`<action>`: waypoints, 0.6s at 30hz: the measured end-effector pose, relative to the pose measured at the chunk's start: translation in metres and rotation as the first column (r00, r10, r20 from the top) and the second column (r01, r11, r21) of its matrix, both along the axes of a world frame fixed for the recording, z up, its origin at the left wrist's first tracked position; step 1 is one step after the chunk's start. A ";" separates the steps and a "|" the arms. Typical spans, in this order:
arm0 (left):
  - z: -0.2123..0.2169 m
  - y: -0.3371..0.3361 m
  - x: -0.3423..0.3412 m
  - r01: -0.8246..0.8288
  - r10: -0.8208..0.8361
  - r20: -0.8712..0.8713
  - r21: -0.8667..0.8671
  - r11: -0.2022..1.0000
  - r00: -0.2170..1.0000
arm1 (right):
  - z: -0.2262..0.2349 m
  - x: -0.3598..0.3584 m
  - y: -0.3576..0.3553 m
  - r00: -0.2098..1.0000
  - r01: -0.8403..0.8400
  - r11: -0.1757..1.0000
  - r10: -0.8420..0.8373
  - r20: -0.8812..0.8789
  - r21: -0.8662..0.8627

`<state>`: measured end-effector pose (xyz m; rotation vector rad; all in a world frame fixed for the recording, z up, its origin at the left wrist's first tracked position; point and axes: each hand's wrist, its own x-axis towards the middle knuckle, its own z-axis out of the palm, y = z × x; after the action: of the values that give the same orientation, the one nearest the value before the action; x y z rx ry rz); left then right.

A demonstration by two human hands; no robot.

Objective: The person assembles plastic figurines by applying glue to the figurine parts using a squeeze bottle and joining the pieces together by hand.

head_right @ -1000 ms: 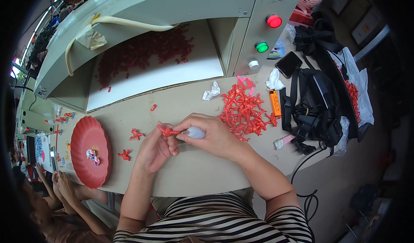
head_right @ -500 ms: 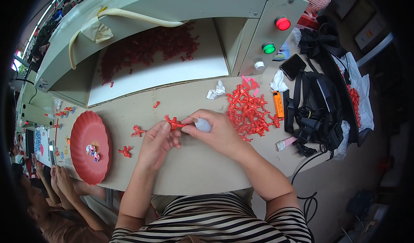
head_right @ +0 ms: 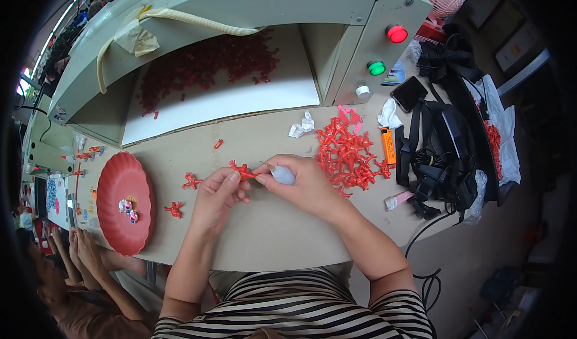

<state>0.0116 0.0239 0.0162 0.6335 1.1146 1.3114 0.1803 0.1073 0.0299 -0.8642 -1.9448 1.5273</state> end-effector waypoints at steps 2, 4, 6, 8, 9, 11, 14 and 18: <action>0.000 0.000 0.000 -0.003 0.003 -0.014 -0.003 1.000 1.000 | 0.000 0.000 0.000 1.000 -0.001 1.000 0.001 -0.001 -0.003; -0.001 0.000 -0.001 0.005 -0.005 -0.009 -0.005 1.000 1.000 | -0.001 -0.001 0.000 1.000 -0.003 1.000 0.003 -0.002 -0.007; -0.001 0.000 -0.001 0.005 -0.005 -0.011 -0.008 1.000 1.000 | -0.002 -0.001 0.000 1.000 -0.005 1.000 0.005 -0.008 -0.018; 0.000 0.000 -0.001 0.006 -0.006 -0.013 -0.010 1.000 1.000 | -0.002 -0.001 0.000 1.000 -0.008 1.000 0.008 -0.002 -0.015; 0.000 0.000 -0.001 0.006 -0.006 -0.016 -0.018 1.000 1.000 | -0.001 -0.001 0.000 1.000 -0.010 1.000 0.010 0.003 -0.011; 0.000 0.000 -0.002 0.006 -0.006 -0.020 -0.026 1.000 1.000 | -0.002 -0.001 0.000 1.000 -0.008 1.000 0.008 0.003 -0.015; -0.001 0.000 -0.002 0.013 -0.013 -0.018 -0.019 1.000 1.000 | -0.002 -0.001 0.000 1.000 -0.012 1.000 0.012 0.003 -0.021; -0.001 0.000 -0.002 0.012 -0.012 -0.022 -0.026 1.000 1.000 | 0.000 -0.001 -0.001 1.000 -0.016 1.000 0.016 0.007 -0.025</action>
<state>0.0095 0.0242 0.0151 0.6364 1.1428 1.2804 0.1789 0.1066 0.0301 -0.8672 -1.9458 1.5630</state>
